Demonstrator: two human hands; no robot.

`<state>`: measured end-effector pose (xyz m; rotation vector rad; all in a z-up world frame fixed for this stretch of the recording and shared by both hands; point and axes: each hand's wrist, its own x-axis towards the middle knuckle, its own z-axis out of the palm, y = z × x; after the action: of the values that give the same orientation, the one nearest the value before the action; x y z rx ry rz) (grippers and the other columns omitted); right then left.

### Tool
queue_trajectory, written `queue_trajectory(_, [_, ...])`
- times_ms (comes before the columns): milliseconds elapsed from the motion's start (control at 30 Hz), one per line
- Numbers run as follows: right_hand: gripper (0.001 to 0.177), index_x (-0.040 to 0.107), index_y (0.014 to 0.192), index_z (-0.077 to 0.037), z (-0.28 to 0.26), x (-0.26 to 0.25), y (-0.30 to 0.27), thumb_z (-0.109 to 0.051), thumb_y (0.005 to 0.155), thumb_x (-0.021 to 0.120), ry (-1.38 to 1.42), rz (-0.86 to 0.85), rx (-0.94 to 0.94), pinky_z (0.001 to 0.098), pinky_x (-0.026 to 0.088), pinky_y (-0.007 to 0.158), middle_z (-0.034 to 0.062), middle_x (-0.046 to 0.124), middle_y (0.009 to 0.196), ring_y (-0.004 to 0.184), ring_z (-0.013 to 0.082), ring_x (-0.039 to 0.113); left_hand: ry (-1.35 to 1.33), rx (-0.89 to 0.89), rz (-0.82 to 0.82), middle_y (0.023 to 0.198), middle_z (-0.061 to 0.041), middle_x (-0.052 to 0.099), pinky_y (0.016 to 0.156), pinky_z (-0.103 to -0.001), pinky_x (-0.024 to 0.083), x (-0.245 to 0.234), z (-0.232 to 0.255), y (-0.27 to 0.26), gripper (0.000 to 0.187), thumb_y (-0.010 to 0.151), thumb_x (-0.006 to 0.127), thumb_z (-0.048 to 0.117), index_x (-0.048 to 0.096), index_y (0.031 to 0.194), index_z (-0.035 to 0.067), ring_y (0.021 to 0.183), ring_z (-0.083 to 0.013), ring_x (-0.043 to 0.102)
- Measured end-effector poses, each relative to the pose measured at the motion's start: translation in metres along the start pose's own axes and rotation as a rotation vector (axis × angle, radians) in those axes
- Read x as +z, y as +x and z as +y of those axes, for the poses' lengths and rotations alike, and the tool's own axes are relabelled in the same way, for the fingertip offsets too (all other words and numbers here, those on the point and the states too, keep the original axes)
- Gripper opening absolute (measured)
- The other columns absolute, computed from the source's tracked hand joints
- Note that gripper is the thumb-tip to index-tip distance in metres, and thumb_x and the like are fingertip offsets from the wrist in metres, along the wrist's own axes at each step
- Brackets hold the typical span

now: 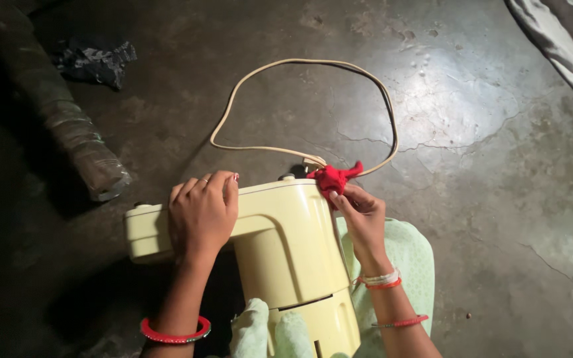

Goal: The person wipes the exterior and interior of a yellow electric appliance using a red cloth. They clean the top, sides, and power cord, then wipe the inside of the container and the lid.

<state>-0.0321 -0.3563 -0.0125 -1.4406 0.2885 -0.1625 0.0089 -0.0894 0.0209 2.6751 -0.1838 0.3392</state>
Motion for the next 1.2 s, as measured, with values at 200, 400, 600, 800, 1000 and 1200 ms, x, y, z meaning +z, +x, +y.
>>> queue_trajectory(200, [0.030, 0.079, 0.101, -0.014, -0.020, 0.076, -0.025, 0.005, 0.077, 0.078, -0.613, -0.153, -0.624, 0.0301, 0.056, 0.091, 0.0139, 0.060, 0.132, 0.116, 0.0258, 0.065, 0.022, 0.039, 0.018, 0.092, -0.008, 0.076, 0.085, -0.043, 0.049, 0.000, -0.003, -0.001, 0.025, 0.100, 0.058, 0.031, 0.076, 0.099, 0.013, 0.086, -0.0312, 0.069])
queue_trajectory(400, [0.025, 0.077, 0.098, -0.013, -0.029, 0.059, -0.016, -0.004, 0.076, 0.085, -0.661, -0.115, -0.324, 0.0265, 0.058, 0.065, 0.0093, 0.074, 0.118, 0.078, 0.0171, 0.073, 0.001, 0.054, 0.015, 0.092, -0.008, 0.076, 0.086, -0.044, 0.049, -0.004, -0.001, 0.000, 0.025, 0.101, 0.057, 0.030, 0.075, 0.099, 0.013, 0.086, -0.0309, 0.069])
queue_trajectory(600, [0.031, 0.074, 0.116, -0.009, -0.006, -0.002, 0.015, 0.002, 0.087, 0.075, -0.374, -0.014, -0.140, 0.0270, 0.058, 0.078, 0.0116, 0.074, 0.107, 0.089, 0.0149, 0.069, -0.009, 0.022, 0.017, 0.092, -0.008, 0.077, 0.086, -0.044, 0.049, 0.001, -0.001, -0.001, 0.025, 0.100, 0.058, 0.030, 0.076, 0.099, 0.014, 0.085, -0.0307, 0.069])
queue_trajectory(800, [0.038, 0.076, 0.116, -0.013, -0.042, 0.078, -0.013, 0.000, 0.082, 0.065, -0.510, -0.310, -0.427, 0.0358, 0.052, 0.089, 0.0090, 0.073, 0.120, 0.109, 0.0270, 0.064, 0.068, 0.017, -0.032, 0.090, -0.008, 0.076, 0.088, -0.044, 0.049, 0.002, -0.005, -0.001, 0.026, 0.100, 0.057, 0.031, 0.075, 0.096, 0.013, 0.086, -0.0301, 0.069])
queue_trajectory(1000, [0.051, 0.077, 0.119, -0.019, -0.038, 0.055, 0.001, 0.005, 0.074, 0.076, -0.803, -0.261, -0.617, 0.0376, 0.053, 0.096, 0.0041, 0.074, 0.124, 0.109, 0.0265, 0.072, -0.001, 0.051, 0.029, 0.090, -0.010, 0.076, 0.087, -0.044, 0.049, -0.002, -0.003, -0.001, 0.026, 0.100, 0.058, 0.031, 0.076, 0.099, 0.012, 0.084, -0.0309, 0.069])
queue_trajectory(1200, [0.047, 0.075, 0.125, -0.011, -0.001, -0.007, 0.011, 0.011, 0.086, 0.060, -0.093, -0.093, 0.023, 0.0346, 0.052, 0.103, 0.0131, 0.073, 0.125, 0.116, 0.0226, 0.067, -0.002, 0.006, 0.027, 0.090, -0.008, 0.077, 0.086, -0.044, 0.049, 0.000, 0.001, -0.001, 0.023, 0.099, 0.060, 0.029, 0.075, 0.095, 0.013, 0.082, -0.0305, 0.068])
